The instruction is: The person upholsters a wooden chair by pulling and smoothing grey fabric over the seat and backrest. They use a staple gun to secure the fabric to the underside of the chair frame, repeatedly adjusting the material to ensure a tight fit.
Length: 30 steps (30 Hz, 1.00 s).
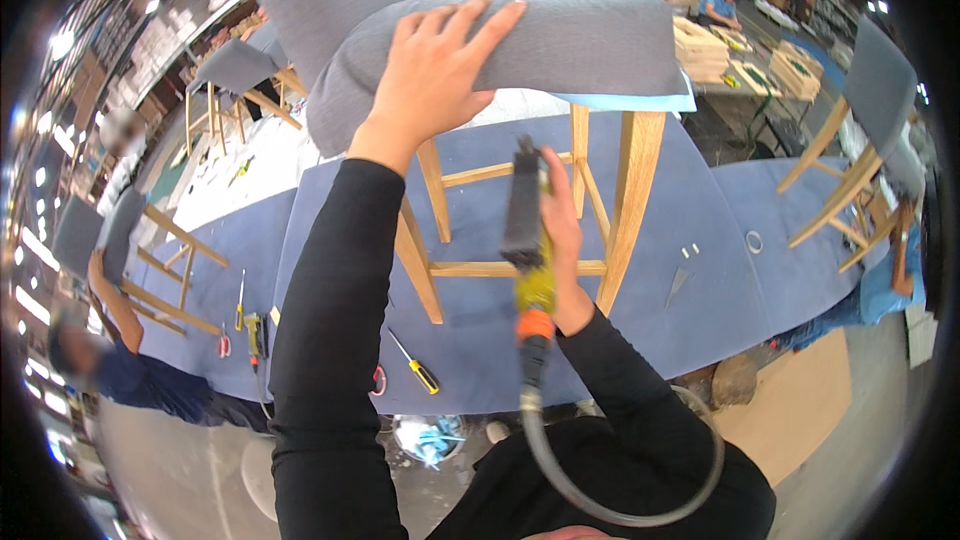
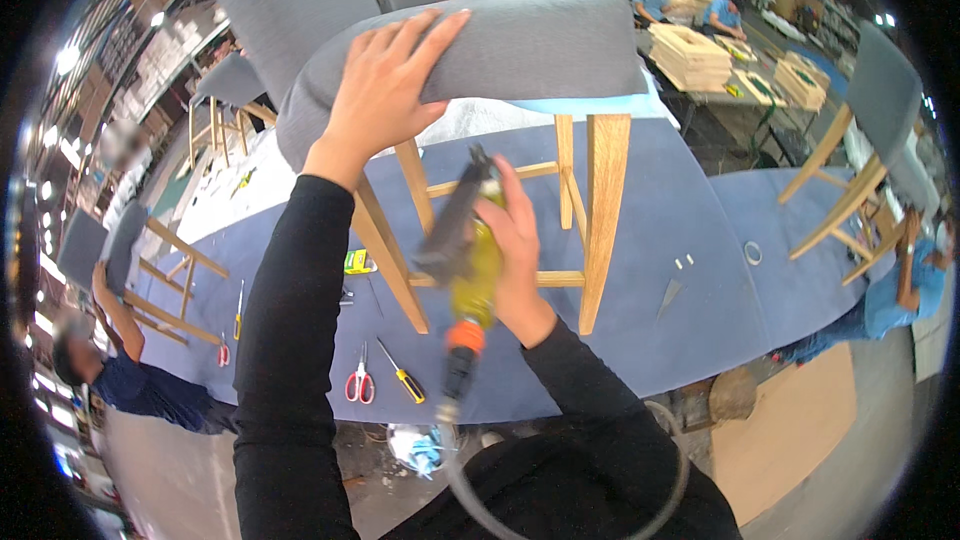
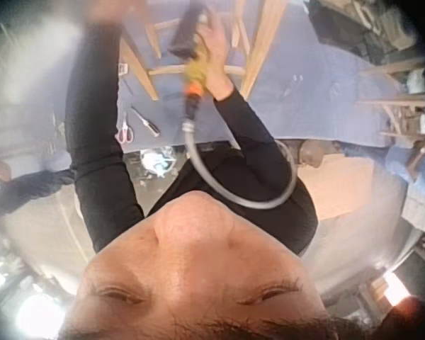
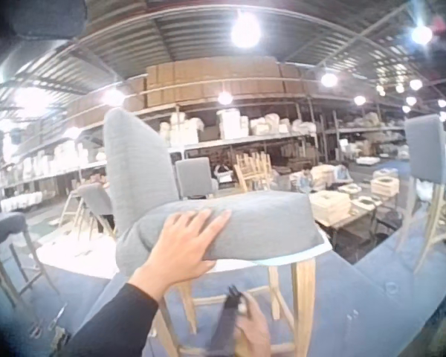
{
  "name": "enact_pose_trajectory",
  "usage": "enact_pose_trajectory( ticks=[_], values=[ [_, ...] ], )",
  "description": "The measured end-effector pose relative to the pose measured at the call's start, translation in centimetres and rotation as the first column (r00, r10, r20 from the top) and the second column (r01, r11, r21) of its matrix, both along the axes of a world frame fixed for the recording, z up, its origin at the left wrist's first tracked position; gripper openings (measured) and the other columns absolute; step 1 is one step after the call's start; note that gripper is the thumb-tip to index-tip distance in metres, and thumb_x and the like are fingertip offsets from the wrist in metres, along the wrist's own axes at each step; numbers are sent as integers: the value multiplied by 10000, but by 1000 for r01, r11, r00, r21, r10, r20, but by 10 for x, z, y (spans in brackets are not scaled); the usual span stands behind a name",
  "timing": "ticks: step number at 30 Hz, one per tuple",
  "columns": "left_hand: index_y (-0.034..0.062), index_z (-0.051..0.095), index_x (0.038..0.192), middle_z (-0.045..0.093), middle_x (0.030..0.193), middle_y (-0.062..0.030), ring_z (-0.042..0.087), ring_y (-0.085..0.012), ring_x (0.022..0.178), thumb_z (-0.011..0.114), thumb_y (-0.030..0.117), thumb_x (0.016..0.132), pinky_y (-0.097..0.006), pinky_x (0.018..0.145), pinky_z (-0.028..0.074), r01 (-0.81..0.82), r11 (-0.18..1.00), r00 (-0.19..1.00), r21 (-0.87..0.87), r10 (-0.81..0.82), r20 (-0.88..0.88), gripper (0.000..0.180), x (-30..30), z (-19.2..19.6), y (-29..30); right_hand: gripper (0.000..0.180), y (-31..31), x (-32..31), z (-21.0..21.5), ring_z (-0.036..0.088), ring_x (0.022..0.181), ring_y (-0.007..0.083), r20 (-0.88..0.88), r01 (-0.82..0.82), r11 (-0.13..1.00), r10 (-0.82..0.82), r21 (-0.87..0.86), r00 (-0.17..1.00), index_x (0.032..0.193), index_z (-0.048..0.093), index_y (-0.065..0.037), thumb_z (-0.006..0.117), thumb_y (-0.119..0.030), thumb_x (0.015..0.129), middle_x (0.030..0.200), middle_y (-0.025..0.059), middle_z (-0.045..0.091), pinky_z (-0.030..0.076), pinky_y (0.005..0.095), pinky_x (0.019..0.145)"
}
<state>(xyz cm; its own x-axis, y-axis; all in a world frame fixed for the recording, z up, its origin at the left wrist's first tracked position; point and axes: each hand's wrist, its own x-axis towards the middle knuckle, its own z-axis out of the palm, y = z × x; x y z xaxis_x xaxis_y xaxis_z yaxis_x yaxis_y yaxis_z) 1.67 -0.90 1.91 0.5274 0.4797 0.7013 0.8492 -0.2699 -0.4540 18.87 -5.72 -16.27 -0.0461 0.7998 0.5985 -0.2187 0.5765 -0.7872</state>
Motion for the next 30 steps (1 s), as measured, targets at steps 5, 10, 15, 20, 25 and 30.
enact_pose_trajectory(
  ticks=[5,10,15,20,25,30],
  values=[
    [294,408,1539,551,1410,-65,583,-279,1203,899,269,631,-460,996,426,-44,999,999,11,44,-12,1032,5,-2,-10,418,9,-30,25,517,1305,439,-123,-56,998,59,27,991,1187,642,-84,674,8,781,1536,249,450,433,455,1072],
    [245,428,1526,556,1411,-76,581,-294,1202,874,182,583,-462,998,429,-19,1000,1000,-13,19,0,1045,14,-1,-14,462,22,-36,20,539,1248,434,-83,107,938,-85,330,993,1191,649,-97,685,23,745,1540,251,445,445,454,1050],
    [281,418,1534,547,1421,-71,574,-290,1214,901,232,578,-451,1002,416,-56,998,998,-12,56,-11,1073,18,-1,-17,464,20,-34,23,546,1221,434,-102,115,930,-85,350,991,1158,645,-108,697,37,720,1540,252,439,460,444,1016],
    [200,443,1518,551,1420,-86,576,-319,1188,861,122,544,-465,1009,425,-57,998,998,-27,57,-2,1063,23,0,-24,404,23,-34,25,558,1197,436,-77,170,904,-152,392,985,1093,633,-99,698,36,718,1530,253,448,473,430,991],
    [202,470,1500,564,1404,-82,583,-305,1179,858,135,534,-459,1007,429,-25,1000,1000,-17,26,5,1044,26,0,-20,371,28,-28,18,563,1235,425,-51,44,937,-28,347,998,1062,626,-101,718,10,720,1522,248,464,475,426,1010],
    [229,489,1492,579,1387,-69,592,-291,1173,854,165,541,-453,1016,432,-35,999,999,28,35,15,1021,10,0,-30,510,-15,19,19,514,1347,304,27,-46,986,42,158,999,1401,485,-89,614,32,923,1513,191,480,436,391,1095]
  ],
)
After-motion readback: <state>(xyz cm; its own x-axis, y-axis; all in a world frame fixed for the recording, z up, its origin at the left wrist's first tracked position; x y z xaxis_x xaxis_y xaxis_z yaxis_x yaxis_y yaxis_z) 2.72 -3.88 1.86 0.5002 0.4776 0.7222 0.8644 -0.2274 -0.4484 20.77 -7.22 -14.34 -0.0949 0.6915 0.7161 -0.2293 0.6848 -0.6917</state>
